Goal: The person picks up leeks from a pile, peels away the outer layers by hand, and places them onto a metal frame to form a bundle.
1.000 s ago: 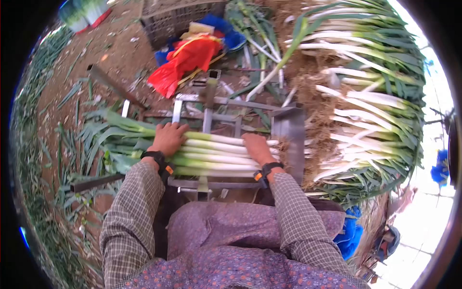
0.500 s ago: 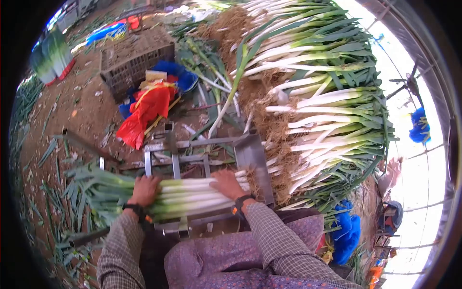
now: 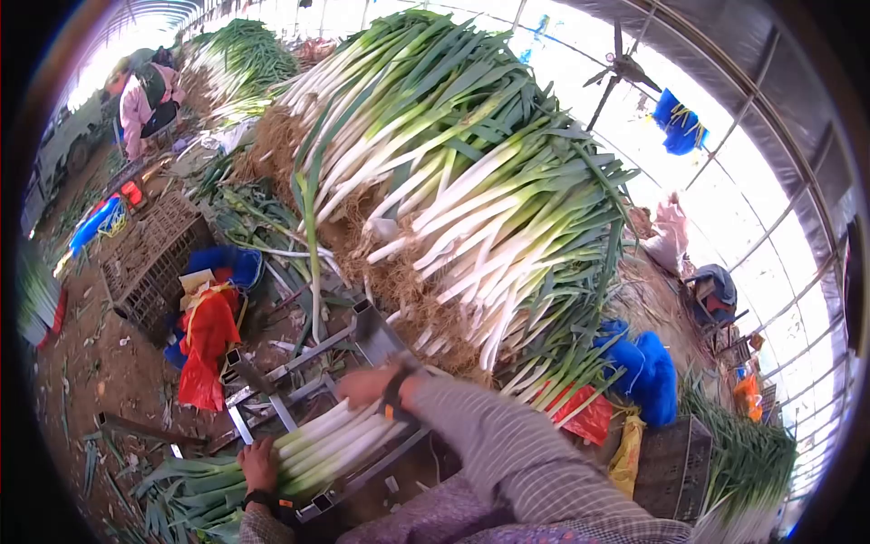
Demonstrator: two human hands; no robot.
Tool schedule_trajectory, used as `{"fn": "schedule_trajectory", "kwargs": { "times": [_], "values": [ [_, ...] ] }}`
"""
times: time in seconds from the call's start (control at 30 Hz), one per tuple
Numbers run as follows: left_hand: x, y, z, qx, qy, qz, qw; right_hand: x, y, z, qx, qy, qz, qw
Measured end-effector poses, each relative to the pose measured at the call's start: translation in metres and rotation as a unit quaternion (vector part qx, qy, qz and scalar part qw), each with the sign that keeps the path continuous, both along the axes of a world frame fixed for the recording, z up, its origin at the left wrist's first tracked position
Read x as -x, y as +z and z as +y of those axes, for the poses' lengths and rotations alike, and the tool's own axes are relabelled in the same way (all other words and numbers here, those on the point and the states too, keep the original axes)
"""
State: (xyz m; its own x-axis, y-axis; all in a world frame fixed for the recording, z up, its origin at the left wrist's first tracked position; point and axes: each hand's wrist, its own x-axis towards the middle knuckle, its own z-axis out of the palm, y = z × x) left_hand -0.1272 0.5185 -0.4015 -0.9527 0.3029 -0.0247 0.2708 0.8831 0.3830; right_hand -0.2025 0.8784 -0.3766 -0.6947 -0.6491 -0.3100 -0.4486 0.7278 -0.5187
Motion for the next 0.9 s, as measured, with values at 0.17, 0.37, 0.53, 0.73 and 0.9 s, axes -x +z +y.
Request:
{"fn": "schedule_trajectory", "kwargs": {
  "times": [0.17, 0.37, 0.53, 0.73, 0.9],
  "values": [
    [-0.003, -0.002, 0.009, 0.023, 0.024, 0.035, 0.999, 0.097, 0.179, 0.146, 0.081, -0.194, 0.214, 0.954],
    [-0.002, -0.009, 0.011, 0.023, 0.026, 0.077, 0.996, 0.145, 0.227, 0.250, -0.077, -0.594, 0.297, 0.744],
    [-0.001, 0.004, 0.009, 0.117, 0.026, -0.042, 0.992, 0.155, 0.204, 0.274, -0.079, -0.644, 0.295, 0.702],
    [0.000, 0.002, 0.008, 0.119, 0.026, -0.047, 0.991, 0.037, 0.226, 0.276, 0.053, -0.533, 0.522, 0.664],
    [-0.001, -0.012, 0.009, 0.045, 0.031, 0.049, 0.997, -0.118, 0.247, 0.200, 0.461, -0.662, 0.158, 0.570]
  ]
}}
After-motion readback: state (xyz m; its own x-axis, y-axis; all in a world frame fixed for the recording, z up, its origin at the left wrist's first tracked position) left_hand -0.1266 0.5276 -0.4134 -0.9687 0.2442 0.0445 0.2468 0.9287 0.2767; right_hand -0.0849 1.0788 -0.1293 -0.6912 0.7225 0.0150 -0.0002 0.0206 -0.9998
